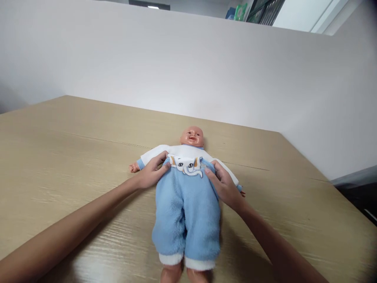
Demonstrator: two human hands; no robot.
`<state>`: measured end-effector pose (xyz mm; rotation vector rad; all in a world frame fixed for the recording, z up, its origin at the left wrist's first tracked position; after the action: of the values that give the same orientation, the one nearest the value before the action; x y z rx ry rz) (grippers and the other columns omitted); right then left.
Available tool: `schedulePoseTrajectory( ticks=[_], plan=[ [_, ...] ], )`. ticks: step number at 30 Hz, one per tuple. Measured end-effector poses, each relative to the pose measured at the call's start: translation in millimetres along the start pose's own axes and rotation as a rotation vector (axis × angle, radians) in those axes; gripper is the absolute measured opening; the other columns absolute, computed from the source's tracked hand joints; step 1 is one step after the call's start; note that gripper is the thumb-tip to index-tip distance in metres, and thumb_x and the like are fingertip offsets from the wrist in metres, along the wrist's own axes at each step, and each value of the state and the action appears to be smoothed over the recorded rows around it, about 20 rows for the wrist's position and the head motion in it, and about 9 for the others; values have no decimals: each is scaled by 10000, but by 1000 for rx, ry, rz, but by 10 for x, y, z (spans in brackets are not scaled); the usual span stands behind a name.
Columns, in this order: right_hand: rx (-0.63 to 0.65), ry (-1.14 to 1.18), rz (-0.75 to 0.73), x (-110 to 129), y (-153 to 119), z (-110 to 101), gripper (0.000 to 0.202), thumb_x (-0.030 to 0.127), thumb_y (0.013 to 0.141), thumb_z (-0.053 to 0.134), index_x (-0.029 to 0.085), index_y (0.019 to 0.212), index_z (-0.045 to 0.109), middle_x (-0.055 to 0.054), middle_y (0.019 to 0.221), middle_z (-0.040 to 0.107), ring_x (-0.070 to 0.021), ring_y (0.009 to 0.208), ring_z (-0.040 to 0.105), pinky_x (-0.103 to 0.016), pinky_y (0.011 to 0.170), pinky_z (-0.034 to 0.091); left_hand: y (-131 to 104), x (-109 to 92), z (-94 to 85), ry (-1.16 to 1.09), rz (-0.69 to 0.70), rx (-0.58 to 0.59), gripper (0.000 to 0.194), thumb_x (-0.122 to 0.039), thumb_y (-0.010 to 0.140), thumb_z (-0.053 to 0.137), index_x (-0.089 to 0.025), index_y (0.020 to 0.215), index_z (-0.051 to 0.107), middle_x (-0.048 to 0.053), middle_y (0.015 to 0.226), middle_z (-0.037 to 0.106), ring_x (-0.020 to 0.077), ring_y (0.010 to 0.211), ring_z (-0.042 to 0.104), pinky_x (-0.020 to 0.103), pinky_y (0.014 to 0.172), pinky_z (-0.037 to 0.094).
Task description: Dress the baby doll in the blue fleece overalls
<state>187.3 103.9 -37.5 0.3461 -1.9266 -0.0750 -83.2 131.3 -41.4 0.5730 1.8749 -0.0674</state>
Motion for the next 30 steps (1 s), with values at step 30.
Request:
schedulePoseTrajectory(
  ticks=[30],
  plan=[
    [34,280,146,-462,-347,-3,297,427,898,661,282,1141,752,-58,1217,771,-342,1290,618,-474,1171,466,-345,290,-137,-392,-231,209,283,-402,927,738,-224,1146,723,78,1218,727,297,1204,645,420,1094,487]
  ],
)
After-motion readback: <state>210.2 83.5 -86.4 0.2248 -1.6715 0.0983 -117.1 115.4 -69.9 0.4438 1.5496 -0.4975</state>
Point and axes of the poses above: each hand's wrist, its own y-axis towards the middle knuckle, its own z-axis out of the palm, x = y × z, the point moved 3 cm from there along y, towards the middle knuckle
